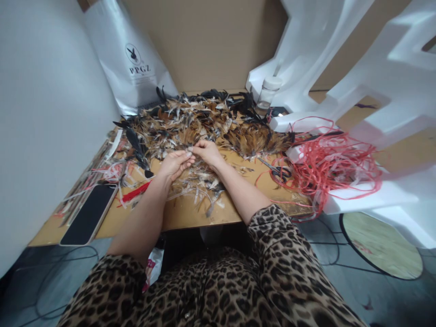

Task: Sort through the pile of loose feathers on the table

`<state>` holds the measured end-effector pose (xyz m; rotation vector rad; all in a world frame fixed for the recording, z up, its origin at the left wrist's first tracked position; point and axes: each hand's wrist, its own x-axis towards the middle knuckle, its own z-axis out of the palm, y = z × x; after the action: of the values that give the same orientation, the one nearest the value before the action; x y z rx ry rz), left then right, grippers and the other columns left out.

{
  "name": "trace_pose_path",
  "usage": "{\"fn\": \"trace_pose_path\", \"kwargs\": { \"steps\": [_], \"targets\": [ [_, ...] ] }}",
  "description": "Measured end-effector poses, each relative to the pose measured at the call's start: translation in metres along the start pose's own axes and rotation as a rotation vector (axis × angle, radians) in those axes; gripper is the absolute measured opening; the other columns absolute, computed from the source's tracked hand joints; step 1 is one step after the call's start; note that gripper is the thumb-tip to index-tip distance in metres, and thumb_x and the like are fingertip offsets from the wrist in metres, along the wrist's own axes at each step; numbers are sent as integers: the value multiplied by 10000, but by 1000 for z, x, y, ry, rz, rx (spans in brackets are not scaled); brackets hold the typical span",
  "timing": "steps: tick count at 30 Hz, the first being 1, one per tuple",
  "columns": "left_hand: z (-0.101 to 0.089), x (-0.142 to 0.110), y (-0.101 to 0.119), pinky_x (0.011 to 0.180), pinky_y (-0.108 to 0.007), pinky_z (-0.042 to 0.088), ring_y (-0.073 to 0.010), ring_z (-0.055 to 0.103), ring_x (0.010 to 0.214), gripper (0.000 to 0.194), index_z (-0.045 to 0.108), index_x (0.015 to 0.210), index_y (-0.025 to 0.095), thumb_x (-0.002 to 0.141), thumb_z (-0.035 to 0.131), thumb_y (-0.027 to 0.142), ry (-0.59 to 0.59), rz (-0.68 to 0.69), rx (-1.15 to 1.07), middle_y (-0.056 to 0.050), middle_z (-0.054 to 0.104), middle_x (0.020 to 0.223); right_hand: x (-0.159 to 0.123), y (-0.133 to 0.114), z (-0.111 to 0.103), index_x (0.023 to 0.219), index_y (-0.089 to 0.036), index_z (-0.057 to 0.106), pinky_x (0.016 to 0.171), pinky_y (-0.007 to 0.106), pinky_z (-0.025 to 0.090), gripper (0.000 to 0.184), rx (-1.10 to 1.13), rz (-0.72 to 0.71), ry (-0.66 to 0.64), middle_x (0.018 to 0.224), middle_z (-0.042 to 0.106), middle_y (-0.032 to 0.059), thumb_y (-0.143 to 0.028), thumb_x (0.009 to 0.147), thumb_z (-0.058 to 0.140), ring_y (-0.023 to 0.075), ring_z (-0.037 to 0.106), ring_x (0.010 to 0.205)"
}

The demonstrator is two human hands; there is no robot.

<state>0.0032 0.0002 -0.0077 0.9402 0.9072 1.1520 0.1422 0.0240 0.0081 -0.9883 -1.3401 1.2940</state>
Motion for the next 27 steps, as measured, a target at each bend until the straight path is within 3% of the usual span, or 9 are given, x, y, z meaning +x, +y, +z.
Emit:
{"fn": "trace_pose_path", "kwargs": {
  "steps": [5, 12, 18, 20, 24, 27],
  "targets": [
    [1, -2, 2, 524, -148, 439, -52, 564, 535, 117, 615, 707, 85, 661, 672, 176, 17, -11, 13, -40, 636, 642, 2, 2, 0, 592, -134, 552, 472, 190, 315, 290, 32, 7, -20, 494, 510, -46, -370, 554, 718, 48, 404, 460],
    [-9, 1, 12, 483, -112, 421, -41, 577, 581, 74, 628, 742, 96, 682, 647, 137, 123, 74, -171, -45, 662, 752, 10, -3, -20, 630, -136, 522, 374, 174, 194, 400, 350, 245, -176, 468, 403, -59, -500, 594, 684, 22, 285, 382],
    [-11, 0, 16, 489, -102, 439, -40, 586, 611, 41, 621, 744, 95, 704, 616, 100, 66, 37, -258, -58, 668, 817, 10, -8, -30, 496, -169, 379, 350, 184, 116, 480, 324, 243, -273, 387, 299, -74, -559, 638, 620, 23, 201, 329],
    [-11, -1, 17, 485, -99, 440, -36, 584, 599, 38, 617, 749, 96, 712, 608, 102, 56, 28, -257, -53, 665, 797, 9, -8, -30, 496, -172, 383, 350, 189, 101, 477, 260, 232, -244, 376, 285, -77, -561, 635, 620, 25, 198, 324],
    [-10, -3, 19, 497, -100, 453, -28, 571, 545, 37, 607, 752, 92, 718, 607, 107, 29, -20, -243, -42, 654, 719, 7, -8, -27, 711, -163, 546, 363, 184, 121, 361, 144, 135, -133, 414, 357, -90, -465, 587, 700, 24, 221, 347],
    [-10, -5, 20, 483, -104, 452, -32, 568, 519, 62, 607, 763, 83, 710, 619, 112, -25, -47, -219, -37, 646, 681, 6, -7, -24, 915, -181, 597, 399, 178, 216, 409, 91, 45, -112, 492, 444, -86, -393, 586, 715, 25, 288, 389]
  ]
}}
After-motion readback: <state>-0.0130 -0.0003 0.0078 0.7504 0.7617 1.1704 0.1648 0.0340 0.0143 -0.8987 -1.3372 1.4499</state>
